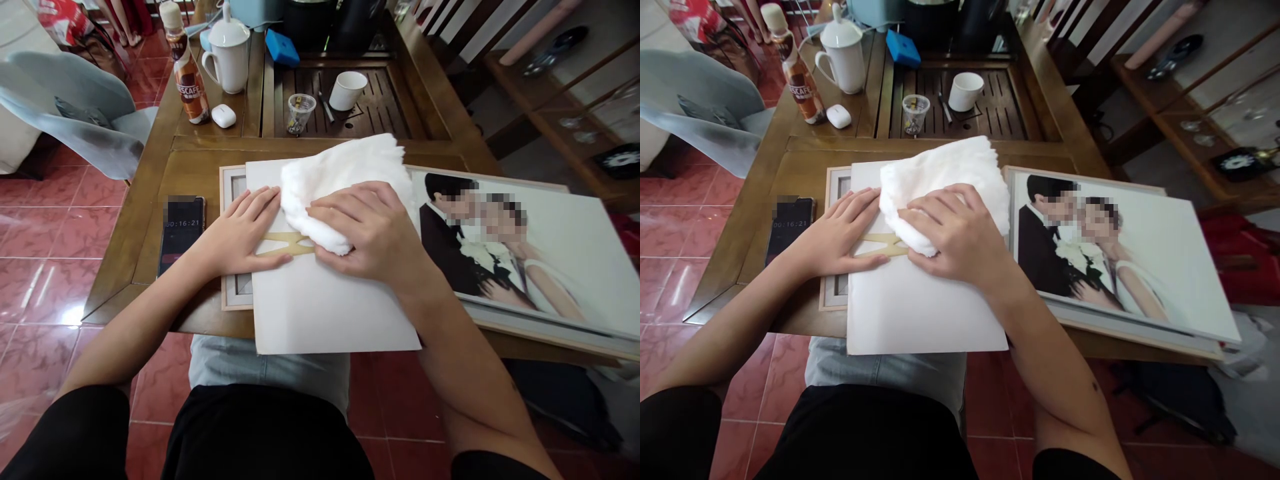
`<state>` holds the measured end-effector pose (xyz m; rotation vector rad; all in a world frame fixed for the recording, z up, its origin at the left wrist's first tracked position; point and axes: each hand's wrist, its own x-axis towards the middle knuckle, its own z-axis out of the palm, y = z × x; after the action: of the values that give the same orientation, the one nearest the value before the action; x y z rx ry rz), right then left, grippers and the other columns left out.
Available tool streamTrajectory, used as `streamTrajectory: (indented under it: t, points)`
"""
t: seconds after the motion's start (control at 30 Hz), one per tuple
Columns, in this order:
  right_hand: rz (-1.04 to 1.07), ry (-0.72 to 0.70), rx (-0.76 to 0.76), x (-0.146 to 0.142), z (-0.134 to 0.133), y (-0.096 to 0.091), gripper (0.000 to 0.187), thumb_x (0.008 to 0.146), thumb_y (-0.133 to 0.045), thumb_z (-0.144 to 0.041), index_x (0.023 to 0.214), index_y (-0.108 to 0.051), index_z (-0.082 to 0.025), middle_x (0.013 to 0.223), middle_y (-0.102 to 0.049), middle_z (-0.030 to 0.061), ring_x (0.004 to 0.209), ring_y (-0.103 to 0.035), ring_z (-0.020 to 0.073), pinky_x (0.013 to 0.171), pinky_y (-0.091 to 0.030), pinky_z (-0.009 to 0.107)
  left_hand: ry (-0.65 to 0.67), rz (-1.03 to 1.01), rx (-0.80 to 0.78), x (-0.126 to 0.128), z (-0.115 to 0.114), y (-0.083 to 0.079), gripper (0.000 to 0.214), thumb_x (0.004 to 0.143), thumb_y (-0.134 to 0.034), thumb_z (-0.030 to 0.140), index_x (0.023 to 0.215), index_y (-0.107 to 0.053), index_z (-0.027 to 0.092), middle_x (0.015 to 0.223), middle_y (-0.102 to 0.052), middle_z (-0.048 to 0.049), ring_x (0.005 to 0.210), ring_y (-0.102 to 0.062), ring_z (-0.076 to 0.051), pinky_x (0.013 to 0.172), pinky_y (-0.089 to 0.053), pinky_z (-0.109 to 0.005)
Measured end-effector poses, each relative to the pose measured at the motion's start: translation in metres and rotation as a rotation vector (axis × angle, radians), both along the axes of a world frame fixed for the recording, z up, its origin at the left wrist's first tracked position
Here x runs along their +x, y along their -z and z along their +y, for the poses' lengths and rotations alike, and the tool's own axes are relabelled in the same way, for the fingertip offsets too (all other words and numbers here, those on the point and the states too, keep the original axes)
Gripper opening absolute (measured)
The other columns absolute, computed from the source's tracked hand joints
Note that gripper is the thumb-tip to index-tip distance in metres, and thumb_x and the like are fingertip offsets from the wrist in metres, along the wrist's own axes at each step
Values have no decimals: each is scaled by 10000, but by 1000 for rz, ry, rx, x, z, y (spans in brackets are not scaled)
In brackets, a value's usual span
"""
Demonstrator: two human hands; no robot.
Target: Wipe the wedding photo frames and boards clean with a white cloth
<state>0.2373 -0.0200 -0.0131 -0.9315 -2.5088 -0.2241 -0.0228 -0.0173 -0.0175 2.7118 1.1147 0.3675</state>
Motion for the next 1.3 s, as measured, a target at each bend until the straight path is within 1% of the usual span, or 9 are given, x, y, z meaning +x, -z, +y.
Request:
streamTrajectory:
  t: [0.07,0.2,0.4,0.6,0.8,0.93,1.07,1.17,1.3]
  points:
    - [2,-18,13,0,0,-1,367,915,-566,-356,1223,-677,-188,1205,-748,99,1093,-659,307,999,-429,480,-1,0,2,0,0,0,958,942,-389,818,1618,-289,146,1670,-336,-188,1560,-294,-365,1303,-183,-533]
    - [31,97,17,-1,-1,-2,358,919,-572,-363,1213,-676,-186,1212,-746,113,1070,-670,308,980,-428,475,-13,20,12,1,-2,1,974,945,-381,824,1628,-261,140,1668,-335,-198,1557,-300,-360,1301,-170,-532]
    - [42,133,-3,-2,-2,-2,361,897,-594,-319,1234,-664,-210,1212,-747,102,1079,-669,312,992,-420,488,-207,15,84,4,-17,0,923,898,-471,854,1617,-303,300,1698,-284,-148,1559,-220,-458,1212,4,-756]
    - [53,131,-15,-1,-2,0,392,891,-601,-300,1266,-660,-201,1225,-742,109,1092,-666,313,999,-416,493,-388,-81,-29,9,-21,3,758,996,-379,762,1599,-337,305,1693,-235,-160,1538,-235,-454,1191,-141,-769]
    - [57,127,-17,-1,-2,-1,382,896,-603,-314,1248,-667,-179,1213,-743,124,1080,-665,312,991,-420,486,-502,-95,-69,6,-19,6,819,948,-425,811,1599,-333,322,1679,-225,-164,1518,-220,-515,1131,-182,-827]
    - [58,122,-27,-2,-2,-2,381,894,-613,-309,1254,-654,-191,1221,-739,125,1092,-659,315,1001,-411,487,-493,-105,-77,2,-16,10,835,941,-422,823,1598,-329,316,1666,-246,-180,1512,-227,-515,1102,-225,-837]
    - [65,122,-43,-3,-3,-2,399,886,-628,-308,1270,-649,-203,1229,-734,123,1096,-651,322,1003,-404,497,-462,-123,20,1,-15,13,808,948,-443,802,1584,-331,317,1649,-303,-163,1503,-273,-486,1155,-137,-815]
    - [64,115,-36,-3,-3,-2,399,889,-630,-308,1273,-648,-198,1226,-733,126,1091,-649,321,998,-403,491,-407,-110,40,1,-13,13,812,968,-442,774,1600,-288,286,1642,-318,-169,1519,-282,-449,1208,-96,-761]
    - [60,68,-7,-2,-2,-1,389,907,-610,-295,1274,-648,-170,1226,-732,132,1085,-643,311,992,-406,488,-292,-101,20,2,-10,11,748,1004,-451,691,1597,-303,261,1637,-336,-168,1547,-277,-393,1267,-146,-651]
